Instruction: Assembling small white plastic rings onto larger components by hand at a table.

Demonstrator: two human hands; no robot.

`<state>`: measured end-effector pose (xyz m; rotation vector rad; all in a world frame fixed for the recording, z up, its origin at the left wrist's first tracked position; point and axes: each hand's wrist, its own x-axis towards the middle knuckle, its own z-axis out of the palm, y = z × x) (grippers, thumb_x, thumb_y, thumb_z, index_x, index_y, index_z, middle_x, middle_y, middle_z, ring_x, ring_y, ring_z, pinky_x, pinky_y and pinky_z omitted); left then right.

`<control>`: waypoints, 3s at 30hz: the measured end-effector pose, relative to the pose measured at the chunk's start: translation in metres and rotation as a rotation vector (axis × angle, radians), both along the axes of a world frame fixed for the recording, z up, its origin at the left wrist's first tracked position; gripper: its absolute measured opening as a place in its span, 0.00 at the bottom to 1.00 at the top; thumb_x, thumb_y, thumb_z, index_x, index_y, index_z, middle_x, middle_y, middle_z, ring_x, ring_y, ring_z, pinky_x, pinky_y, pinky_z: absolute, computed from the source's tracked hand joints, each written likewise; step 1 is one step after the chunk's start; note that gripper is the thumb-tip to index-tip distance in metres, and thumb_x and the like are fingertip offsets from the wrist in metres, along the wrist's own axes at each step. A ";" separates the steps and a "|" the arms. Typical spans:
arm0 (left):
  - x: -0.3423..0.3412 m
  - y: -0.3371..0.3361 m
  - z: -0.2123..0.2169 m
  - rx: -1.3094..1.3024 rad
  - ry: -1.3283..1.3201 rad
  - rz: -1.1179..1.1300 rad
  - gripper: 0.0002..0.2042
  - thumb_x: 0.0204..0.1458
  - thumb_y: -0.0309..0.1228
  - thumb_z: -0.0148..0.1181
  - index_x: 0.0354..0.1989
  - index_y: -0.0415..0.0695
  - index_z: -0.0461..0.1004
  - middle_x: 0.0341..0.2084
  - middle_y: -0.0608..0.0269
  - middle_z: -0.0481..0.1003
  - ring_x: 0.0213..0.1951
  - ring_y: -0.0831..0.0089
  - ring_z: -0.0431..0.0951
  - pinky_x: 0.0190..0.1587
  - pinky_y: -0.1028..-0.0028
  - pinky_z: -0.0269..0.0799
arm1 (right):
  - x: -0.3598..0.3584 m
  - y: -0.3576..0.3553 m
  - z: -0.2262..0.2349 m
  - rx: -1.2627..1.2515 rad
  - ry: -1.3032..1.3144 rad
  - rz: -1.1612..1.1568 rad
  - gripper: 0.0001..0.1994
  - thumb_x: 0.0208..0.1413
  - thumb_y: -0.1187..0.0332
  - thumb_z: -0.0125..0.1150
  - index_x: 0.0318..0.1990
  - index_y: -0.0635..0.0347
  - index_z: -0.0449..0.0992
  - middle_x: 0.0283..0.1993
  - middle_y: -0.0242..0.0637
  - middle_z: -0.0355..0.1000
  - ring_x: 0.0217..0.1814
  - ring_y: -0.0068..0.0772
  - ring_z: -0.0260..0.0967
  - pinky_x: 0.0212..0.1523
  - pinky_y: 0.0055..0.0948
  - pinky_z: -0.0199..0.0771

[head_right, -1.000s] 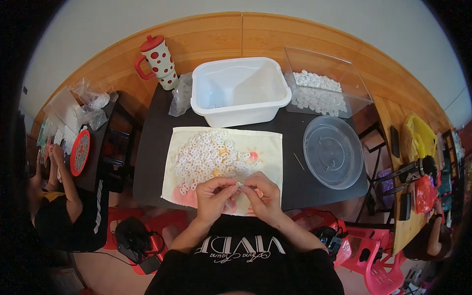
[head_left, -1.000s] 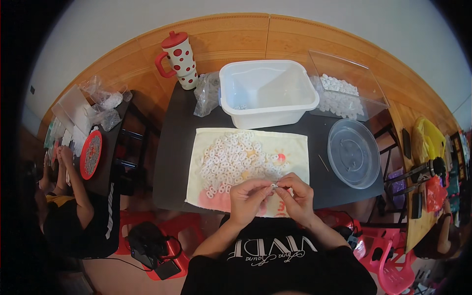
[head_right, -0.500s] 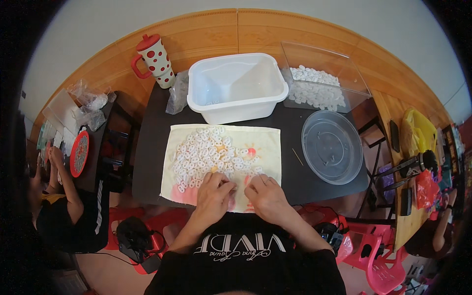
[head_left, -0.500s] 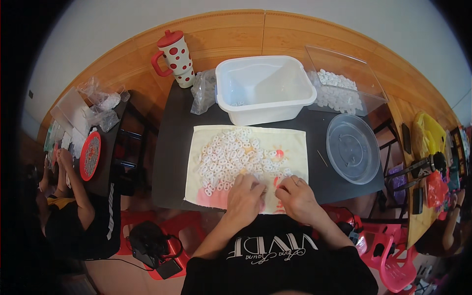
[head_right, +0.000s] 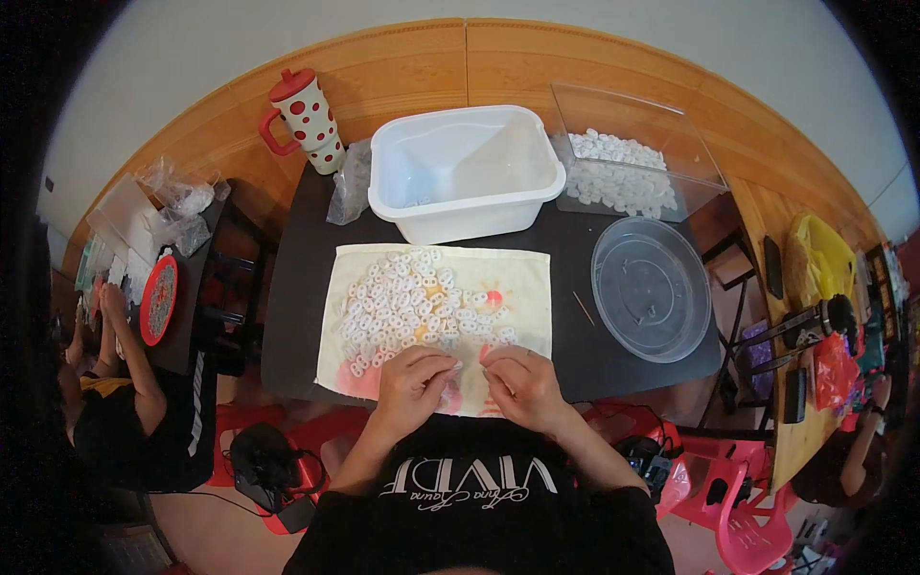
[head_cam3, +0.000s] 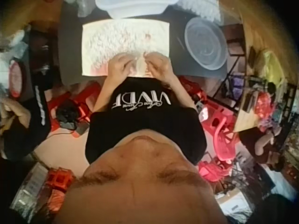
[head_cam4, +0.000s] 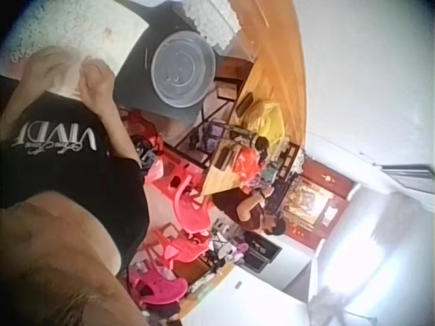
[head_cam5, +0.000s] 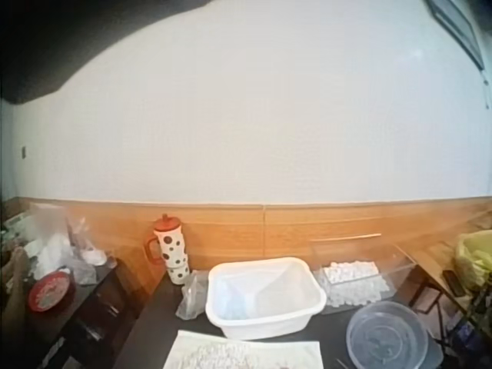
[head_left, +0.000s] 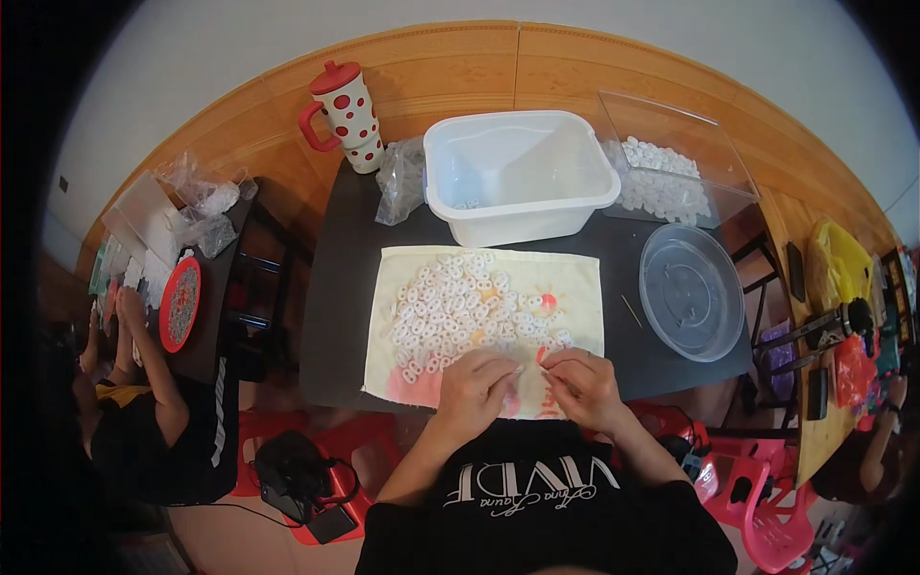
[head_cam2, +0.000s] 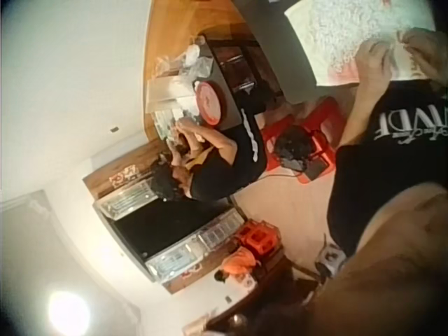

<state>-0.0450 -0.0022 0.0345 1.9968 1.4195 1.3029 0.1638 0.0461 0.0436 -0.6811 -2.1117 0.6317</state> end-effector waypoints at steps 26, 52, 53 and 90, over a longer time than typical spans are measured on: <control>0.001 -0.003 -0.006 -0.373 -0.395 -0.024 0.08 0.52 0.17 0.60 0.41 0.35 0.77 0.32 0.55 0.78 0.33 0.66 0.80 0.33 0.72 0.73 | 0.006 0.000 -0.004 -0.627 0.334 0.117 0.04 0.56 0.83 0.59 0.37 0.67 0.75 0.35 0.33 0.72 0.37 0.21 0.68 0.38 0.20 0.67; 0.014 0.003 -0.014 -0.486 -1.076 -0.135 0.08 0.53 0.18 0.65 0.41 0.39 0.81 0.27 0.61 0.81 0.26 0.81 0.78 0.25 0.82 0.71 | -0.010 -0.011 -0.008 -0.698 0.370 0.078 0.11 0.56 0.84 0.61 0.44 0.65 0.69 0.38 0.34 0.74 0.37 0.16 0.70 0.35 0.16 0.67; 0.015 0.003 -0.013 -0.486 -1.076 -0.135 0.08 0.53 0.18 0.65 0.41 0.39 0.81 0.27 0.61 0.81 0.26 0.81 0.78 0.25 0.82 0.71 | -0.011 -0.011 -0.008 -0.682 0.372 0.065 0.11 0.56 0.84 0.61 0.44 0.65 0.69 0.38 0.34 0.74 0.37 0.16 0.70 0.36 0.16 0.67; 0.019 -0.001 -0.005 -0.293 -0.481 -0.102 0.09 0.52 0.15 0.59 0.40 0.36 0.74 0.27 0.59 0.75 0.23 0.73 0.75 0.25 0.74 0.70 | -0.015 -0.003 -0.008 -0.119 0.215 -0.034 0.10 0.51 0.83 0.64 0.41 0.64 0.76 0.35 0.41 0.73 0.33 0.37 0.73 0.31 0.29 0.69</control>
